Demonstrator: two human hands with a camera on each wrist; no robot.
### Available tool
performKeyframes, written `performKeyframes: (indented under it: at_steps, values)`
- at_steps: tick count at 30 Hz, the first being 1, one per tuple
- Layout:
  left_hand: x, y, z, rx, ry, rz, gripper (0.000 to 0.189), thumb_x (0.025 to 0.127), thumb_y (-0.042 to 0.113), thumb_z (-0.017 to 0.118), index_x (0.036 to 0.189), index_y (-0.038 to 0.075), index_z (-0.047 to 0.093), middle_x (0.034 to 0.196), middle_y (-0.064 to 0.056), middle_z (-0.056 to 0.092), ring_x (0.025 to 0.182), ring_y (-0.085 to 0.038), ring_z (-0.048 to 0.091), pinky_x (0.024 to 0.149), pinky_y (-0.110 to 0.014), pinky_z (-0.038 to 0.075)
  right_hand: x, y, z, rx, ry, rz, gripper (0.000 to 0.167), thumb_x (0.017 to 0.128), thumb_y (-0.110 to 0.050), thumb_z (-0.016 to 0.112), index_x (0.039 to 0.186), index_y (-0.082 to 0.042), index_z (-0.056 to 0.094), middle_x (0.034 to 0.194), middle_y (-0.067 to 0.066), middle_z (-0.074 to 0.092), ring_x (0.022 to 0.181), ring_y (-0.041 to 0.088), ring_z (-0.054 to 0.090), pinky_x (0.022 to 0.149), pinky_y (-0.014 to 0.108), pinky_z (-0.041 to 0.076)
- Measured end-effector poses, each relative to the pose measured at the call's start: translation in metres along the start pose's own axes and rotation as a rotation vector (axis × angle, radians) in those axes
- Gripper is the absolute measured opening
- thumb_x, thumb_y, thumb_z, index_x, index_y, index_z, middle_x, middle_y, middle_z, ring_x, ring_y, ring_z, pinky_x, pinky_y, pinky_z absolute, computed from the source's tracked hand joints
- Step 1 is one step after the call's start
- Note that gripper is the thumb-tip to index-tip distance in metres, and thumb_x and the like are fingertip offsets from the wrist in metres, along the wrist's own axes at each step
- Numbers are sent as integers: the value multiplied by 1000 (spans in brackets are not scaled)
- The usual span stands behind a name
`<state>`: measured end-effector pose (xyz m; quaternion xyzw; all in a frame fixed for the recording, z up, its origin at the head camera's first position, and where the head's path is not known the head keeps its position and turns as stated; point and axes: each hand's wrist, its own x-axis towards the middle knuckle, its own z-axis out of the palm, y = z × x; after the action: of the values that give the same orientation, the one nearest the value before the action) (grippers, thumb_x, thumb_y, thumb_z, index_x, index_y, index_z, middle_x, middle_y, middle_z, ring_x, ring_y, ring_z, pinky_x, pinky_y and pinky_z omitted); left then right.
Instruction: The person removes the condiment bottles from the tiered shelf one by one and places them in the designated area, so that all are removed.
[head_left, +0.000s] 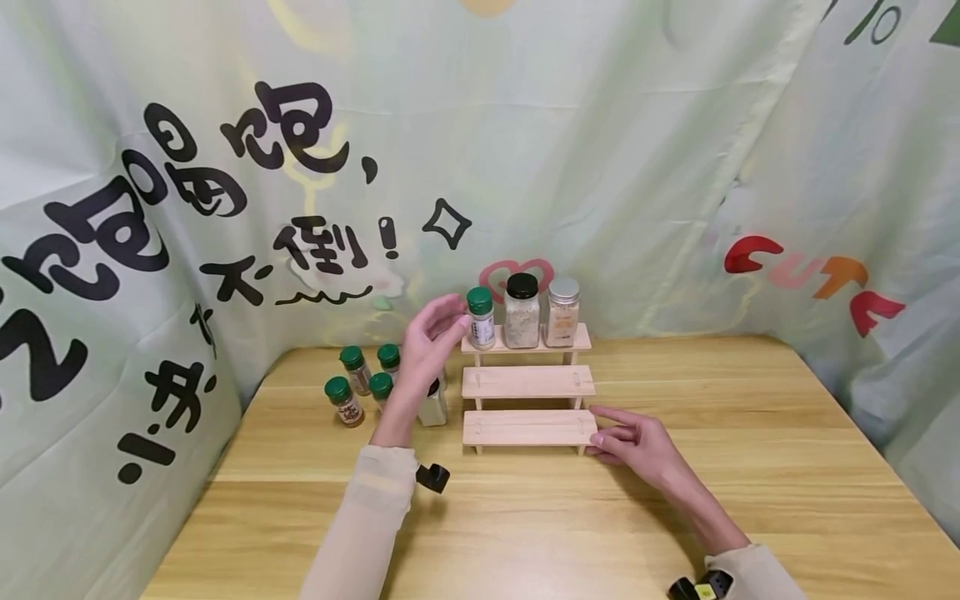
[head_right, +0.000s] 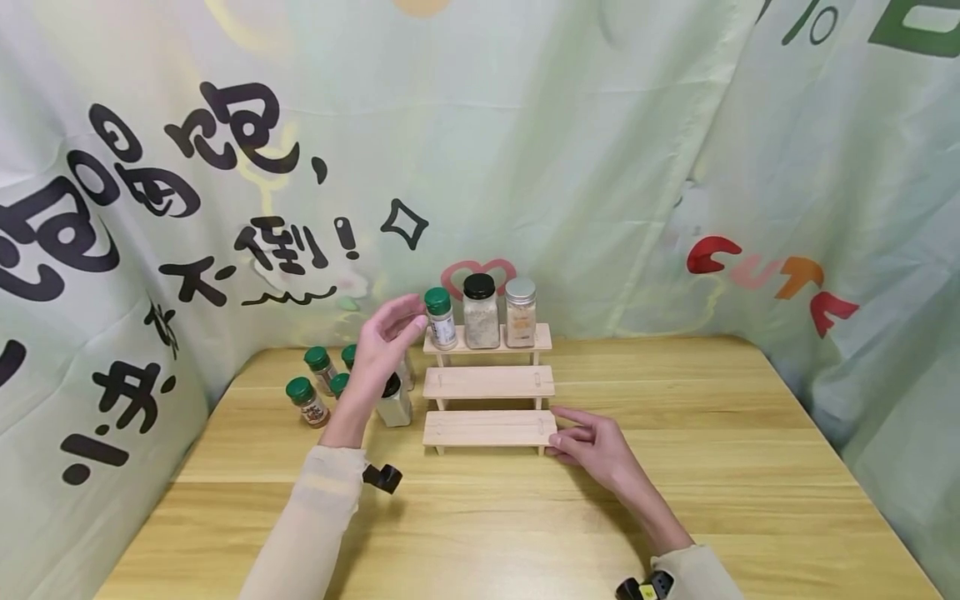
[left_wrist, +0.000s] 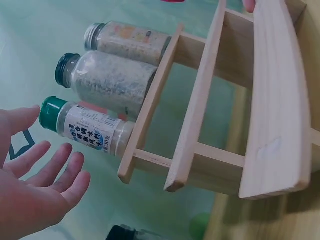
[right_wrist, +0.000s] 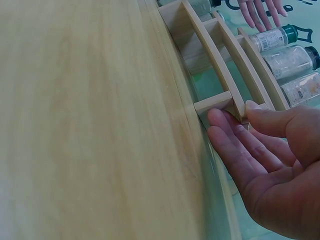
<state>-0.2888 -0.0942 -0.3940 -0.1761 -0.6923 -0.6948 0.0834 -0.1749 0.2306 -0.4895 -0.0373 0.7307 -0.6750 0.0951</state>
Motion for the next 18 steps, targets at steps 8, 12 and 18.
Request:
performKeyframes:
  at_steps: [8, 12, 18]
  values:
    - [12, 3, 1, -13, -68, -16, 51, 98, 10, 71, 145, 0, 54, 141, -17, 60, 130, -28, 57, 111, -33, 46, -1, 3, 0, 4, 16, -4, 53, 100, 4, 62, 149, 12, 42, 117, 32, 68, 98, 35, 74, 87, 39, 61]
    - [14, 4, 2, 4, -51, -32, 45, 98, 9, 71, 141, 0, 58, 135, -18, 63, 127, -27, 60, 110, -34, 48, -1, 3, 1, 1, 11, -2, 54, 100, 3, 63, 149, 12, 42, 115, 31, 69, 98, 36, 74, 88, 39, 61]
    - [17, 4, 3, 8, -36, -46, 42, 97, 11, 73, 137, 3, 62, 132, -15, 66, 123, -26, 62, 107, -36, 50, 0, 2, 1, -6, 24, 3, 54, 100, 3, 63, 148, 11, 43, 117, 31, 69, 98, 35, 74, 87, 38, 61]
